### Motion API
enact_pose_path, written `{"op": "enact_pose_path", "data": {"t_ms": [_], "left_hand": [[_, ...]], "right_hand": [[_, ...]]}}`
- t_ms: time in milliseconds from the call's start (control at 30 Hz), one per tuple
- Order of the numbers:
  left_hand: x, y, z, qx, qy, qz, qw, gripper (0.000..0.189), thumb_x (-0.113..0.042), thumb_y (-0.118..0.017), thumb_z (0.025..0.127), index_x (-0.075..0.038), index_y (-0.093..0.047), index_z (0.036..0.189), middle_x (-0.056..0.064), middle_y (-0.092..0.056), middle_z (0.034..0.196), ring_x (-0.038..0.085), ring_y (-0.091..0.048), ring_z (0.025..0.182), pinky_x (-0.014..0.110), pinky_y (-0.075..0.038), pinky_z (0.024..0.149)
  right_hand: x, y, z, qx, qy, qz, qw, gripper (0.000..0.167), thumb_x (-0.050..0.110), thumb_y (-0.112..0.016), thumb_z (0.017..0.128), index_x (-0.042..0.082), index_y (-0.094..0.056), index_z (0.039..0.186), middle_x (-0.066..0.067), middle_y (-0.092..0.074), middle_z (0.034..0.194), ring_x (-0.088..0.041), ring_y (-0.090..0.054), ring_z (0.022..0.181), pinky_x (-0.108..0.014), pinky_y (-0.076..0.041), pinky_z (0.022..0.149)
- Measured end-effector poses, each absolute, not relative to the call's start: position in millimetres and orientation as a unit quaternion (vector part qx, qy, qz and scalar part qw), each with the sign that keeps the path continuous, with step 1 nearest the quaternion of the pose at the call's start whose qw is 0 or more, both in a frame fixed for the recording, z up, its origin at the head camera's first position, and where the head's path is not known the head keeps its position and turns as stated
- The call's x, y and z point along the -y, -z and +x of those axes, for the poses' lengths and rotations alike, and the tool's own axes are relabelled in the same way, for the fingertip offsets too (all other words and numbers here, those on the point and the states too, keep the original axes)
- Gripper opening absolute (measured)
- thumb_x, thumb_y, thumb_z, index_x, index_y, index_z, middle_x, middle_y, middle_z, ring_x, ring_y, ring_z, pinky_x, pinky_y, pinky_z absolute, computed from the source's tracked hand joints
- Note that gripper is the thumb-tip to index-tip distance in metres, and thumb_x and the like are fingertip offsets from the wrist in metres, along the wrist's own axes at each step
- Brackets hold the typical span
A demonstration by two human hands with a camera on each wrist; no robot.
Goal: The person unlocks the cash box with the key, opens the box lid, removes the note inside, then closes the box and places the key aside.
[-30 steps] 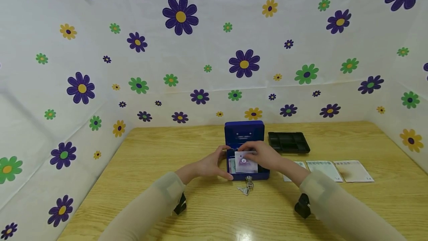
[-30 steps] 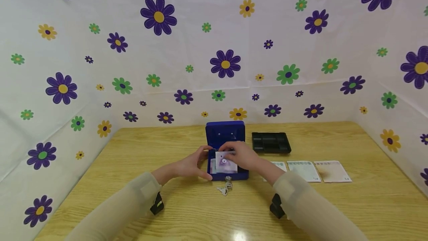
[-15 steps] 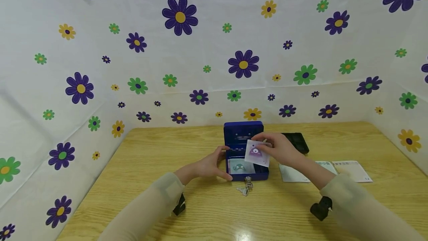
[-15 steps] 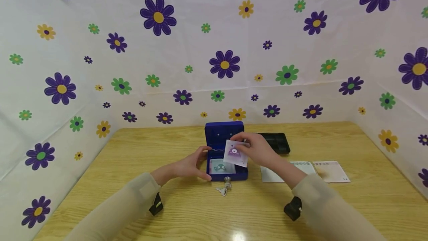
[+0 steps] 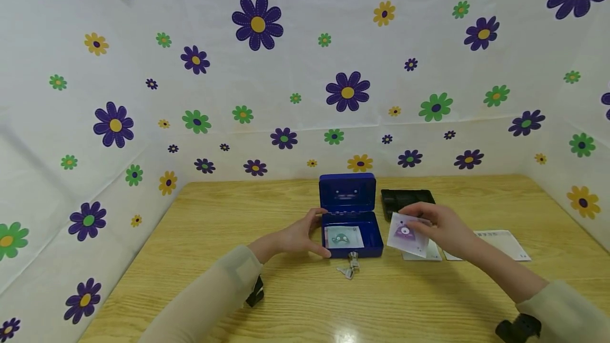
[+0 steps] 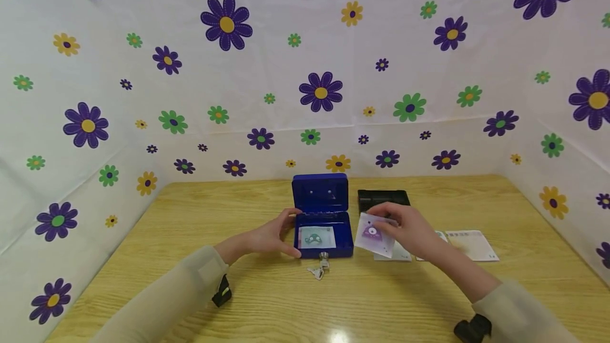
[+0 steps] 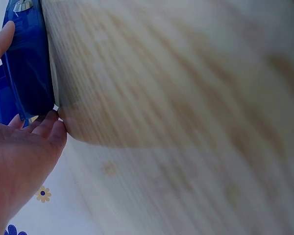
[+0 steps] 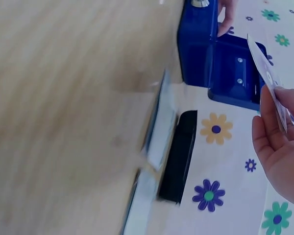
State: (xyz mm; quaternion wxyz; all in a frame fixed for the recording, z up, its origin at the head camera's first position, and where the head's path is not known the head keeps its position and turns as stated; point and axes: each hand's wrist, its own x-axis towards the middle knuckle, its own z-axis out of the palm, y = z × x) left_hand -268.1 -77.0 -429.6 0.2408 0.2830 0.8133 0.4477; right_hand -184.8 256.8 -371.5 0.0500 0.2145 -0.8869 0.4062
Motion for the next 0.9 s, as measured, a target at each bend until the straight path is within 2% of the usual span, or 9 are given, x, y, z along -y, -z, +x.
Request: {"op": "enact_pose_path", "data": {"t_ms": [133, 267, 433, 600, 733, 900], "left_hand": [[76.8, 429.1, -266.9, -0.813, -0.447, 0.285, 0.240, 0.092, -0.012, -0.081, 0.080, -0.010, -0.018, 0.147, 0.017, -0.033, 0.150, 0.029, -0.031, 0.140, 0.042, -0.021, 0.114], [76.5, 429.0, -267.4, -0.816, -0.443, 0.288, 0.236, 0.092, -0.012, -0.081, 0.080, -0.010, -0.018, 0.147, 0.018, -0.032, 0.150, 0.028, -0.030, 0.140, 0.041, -0.021, 0.114], [76.3, 428.7, -268.4, -0.819, -0.439, 0.288, 0.233, 0.092, -0.013, -0.082, 0.080, -0.011, -0.018, 0.147, 0.017, -0.033, 0.150, 0.028, -0.030, 0.140, 0.040, -0.020, 0.114], [76.7, 428.4, -267.2, -0.817, -0.442, 0.288, 0.232, 0.092, -0.012, -0.081, 0.080, -0.011, -0.018, 0.147, 0.018, -0.033, 0.150, 0.029, -0.031, 0.139, 0.042, -0.021, 0.114], [77.0, 427.9, -266.6, -0.818, -0.442, 0.285, 0.234, 0.092, -0.012, -0.081, 0.080, -0.011, -0.018, 0.147, 0.018, -0.032, 0.150, 0.029, -0.031, 0.139, 0.041, -0.021, 0.114], [76.5, 428.5, -267.9, -0.818, -0.441, 0.283, 0.238, 0.093, -0.013, -0.082, 0.080, -0.012, -0.018, 0.148, 0.016, -0.033, 0.150, 0.027, -0.031, 0.139, 0.040, -0.021, 0.114]], "right_hand": [[-269.5, 374.0, -171.0, 0.898, -0.382, 0.219, 0.029, 0.022, 0.007, -0.064, 0.094, 0.007, -0.067, 0.116, -0.008, -0.067, 0.114, -0.017, -0.060, 0.100, -0.022, -0.051, 0.080], [-277.5, 378.5, -159.8, 0.904, -0.363, 0.224, 0.012, 0.020, 0.010, -0.066, 0.093, 0.010, -0.069, 0.113, -0.004, -0.068, 0.112, -0.011, -0.060, 0.098, -0.023, -0.051, 0.081], [-282.2, 384.7, -149.2, 0.903, -0.370, 0.215, -0.040, 0.020, 0.016, -0.066, 0.093, 0.013, -0.069, 0.112, 0.002, -0.067, 0.107, -0.006, -0.057, 0.091, -0.023, -0.051, 0.080], [-286.1, 395.2, -146.4, 0.891, -0.374, 0.249, -0.067, 0.019, 0.013, -0.065, 0.094, 0.010, -0.068, 0.112, 0.005, -0.066, 0.101, -0.006, -0.056, 0.088, -0.022, -0.049, 0.078], [-287.5, 404.3, -148.3, 0.895, -0.358, 0.253, -0.078, 0.018, 0.016, -0.066, 0.093, 0.014, -0.068, 0.111, 0.009, -0.066, 0.100, -0.005, -0.054, 0.087, -0.023, -0.049, 0.079], [-287.8, 414.0, -153.7, 0.901, -0.343, 0.251, -0.091, 0.018, 0.018, -0.068, 0.092, 0.015, -0.069, 0.109, 0.009, -0.067, 0.101, -0.005, -0.056, 0.090, -0.027, -0.050, 0.081]]}}
